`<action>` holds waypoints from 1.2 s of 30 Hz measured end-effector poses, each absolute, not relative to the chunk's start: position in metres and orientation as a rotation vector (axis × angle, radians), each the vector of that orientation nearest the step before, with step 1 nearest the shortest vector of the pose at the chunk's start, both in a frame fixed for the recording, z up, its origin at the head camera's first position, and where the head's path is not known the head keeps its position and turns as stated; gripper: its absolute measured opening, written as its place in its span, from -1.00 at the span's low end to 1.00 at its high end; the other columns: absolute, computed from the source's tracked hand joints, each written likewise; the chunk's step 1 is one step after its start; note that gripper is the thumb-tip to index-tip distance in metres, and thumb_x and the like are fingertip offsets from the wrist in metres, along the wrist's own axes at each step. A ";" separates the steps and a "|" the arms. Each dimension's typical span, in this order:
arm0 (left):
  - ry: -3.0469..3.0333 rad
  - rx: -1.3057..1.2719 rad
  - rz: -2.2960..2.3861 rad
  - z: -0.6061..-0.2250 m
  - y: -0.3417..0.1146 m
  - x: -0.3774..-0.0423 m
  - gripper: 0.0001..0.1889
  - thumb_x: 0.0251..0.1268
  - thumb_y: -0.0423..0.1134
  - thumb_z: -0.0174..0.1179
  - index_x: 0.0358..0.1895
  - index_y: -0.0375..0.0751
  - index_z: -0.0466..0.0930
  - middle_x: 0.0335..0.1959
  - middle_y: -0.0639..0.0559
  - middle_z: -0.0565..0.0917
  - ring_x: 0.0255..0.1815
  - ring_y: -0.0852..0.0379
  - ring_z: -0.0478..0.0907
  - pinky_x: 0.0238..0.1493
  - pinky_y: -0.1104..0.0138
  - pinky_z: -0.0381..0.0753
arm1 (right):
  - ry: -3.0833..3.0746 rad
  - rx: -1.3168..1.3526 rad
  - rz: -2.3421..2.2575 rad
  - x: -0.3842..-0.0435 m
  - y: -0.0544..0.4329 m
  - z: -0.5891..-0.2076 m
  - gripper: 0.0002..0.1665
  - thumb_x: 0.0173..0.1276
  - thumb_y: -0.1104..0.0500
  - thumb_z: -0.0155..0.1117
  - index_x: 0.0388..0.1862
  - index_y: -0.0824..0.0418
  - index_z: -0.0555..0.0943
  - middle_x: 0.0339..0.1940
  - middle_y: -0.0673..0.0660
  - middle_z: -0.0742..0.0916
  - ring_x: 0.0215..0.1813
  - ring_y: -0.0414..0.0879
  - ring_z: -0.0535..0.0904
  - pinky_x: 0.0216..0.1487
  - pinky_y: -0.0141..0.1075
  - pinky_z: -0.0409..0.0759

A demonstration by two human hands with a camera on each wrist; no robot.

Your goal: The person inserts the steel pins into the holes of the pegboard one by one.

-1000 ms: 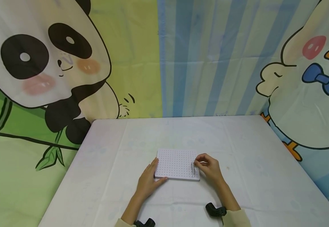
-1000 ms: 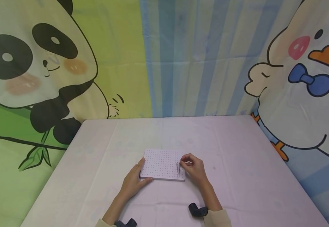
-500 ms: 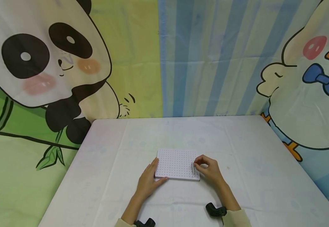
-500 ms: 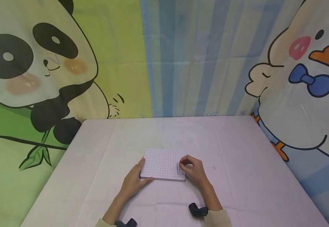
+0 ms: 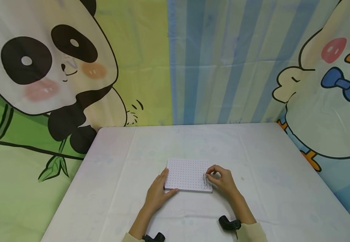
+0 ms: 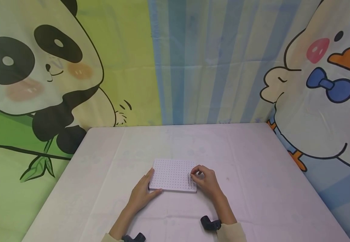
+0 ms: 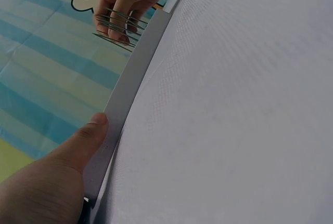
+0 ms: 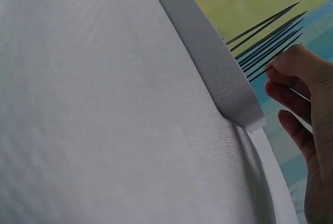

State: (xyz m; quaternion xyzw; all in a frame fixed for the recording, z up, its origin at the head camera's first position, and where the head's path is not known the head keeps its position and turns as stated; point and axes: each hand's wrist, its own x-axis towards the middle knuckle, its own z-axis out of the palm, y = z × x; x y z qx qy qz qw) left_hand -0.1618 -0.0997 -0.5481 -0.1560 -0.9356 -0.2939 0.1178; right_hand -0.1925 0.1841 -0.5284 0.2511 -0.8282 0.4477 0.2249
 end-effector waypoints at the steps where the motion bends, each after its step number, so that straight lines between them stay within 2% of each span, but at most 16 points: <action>1: -2.735 -0.458 -0.859 -0.548 -0.100 -0.162 -0.04 -0.02 0.17 0.31 0.37 -0.34 0.15 0.36 -0.16 0.24 0.35 -0.06 0.20 0.33 0.14 0.13 | -2.284 0.697 1.226 -0.195 0.186 -0.534 -0.73 -0.02 0.39 0.43 -0.41 0.07 0.59 -0.45 -0.15 0.65 -0.40 -0.13 0.55 -0.36 -0.28 0.51; 8: -2.713 -0.459 -0.848 -0.550 -0.102 -0.165 -0.04 -0.03 0.17 0.31 0.36 -0.36 0.16 0.35 -0.17 0.26 0.34 -0.06 0.21 0.32 0.14 0.16 | -2.286 0.711 1.232 -0.198 0.184 -0.532 -0.74 -0.01 0.38 0.42 -0.41 0.08 0.59 -0.45 -0.13 0.66 -0.39 -0.09 0.55 -0.37 -0.23 0.53; 21: -2.742 -0.432 -0.872 -0.555 -0.104 -0.166 -0.02 -0.03 0.25 0.26 0.37 -0.32 0.15 0.37 -0.13 0.23 0.35 -0.05 0.19 0.33 0.14 0.14 | -2.274 0.737 1.237 -0.201 0.184 -0.540 -0.72 -0.03 0.42 0.43 -0.41 0.09 0.60 -0.47 -0.12 0.67 -0.42 -0.16 0.58 -0.39 -0.18 0.56; 29: -2.735 -0.427 -0.867 -0.555 -0.103 -0.168 -0.03 -0.02 0.21 0.28 0.37 -0.32 0.15 0.37 -0.13 0.22 0.36 -0.04 0.18 0.34 0.16 0.12 | -2.353 0.659 1.345 -0.201 0.188 -0.539 -0.85 0.07 0.25 0.41 -0.38 0.05 0.65 -0.42 -0.14 0.71 -0.32 -0.22 0.65 -0.23 -0.35 0.61; 36: -2.728 -0.438 -0.871 -0.554 -0.102 -0.169 -0.06 -0.02 0.18 0.30 0.36 -0.33 0.17 0.37 -0.12 0.24 0.35 -0.06 0.20 0.33 0.15 0.14 | -2.404 0.631 1.461 -0.201 0.197 -0.538 -0.88 0.14 0.22 0.35 -0.31 0.06 0.69 -0.32 -0.10 0.72 -0.23 -0.20 0.66 -0.18 -0.38 0.60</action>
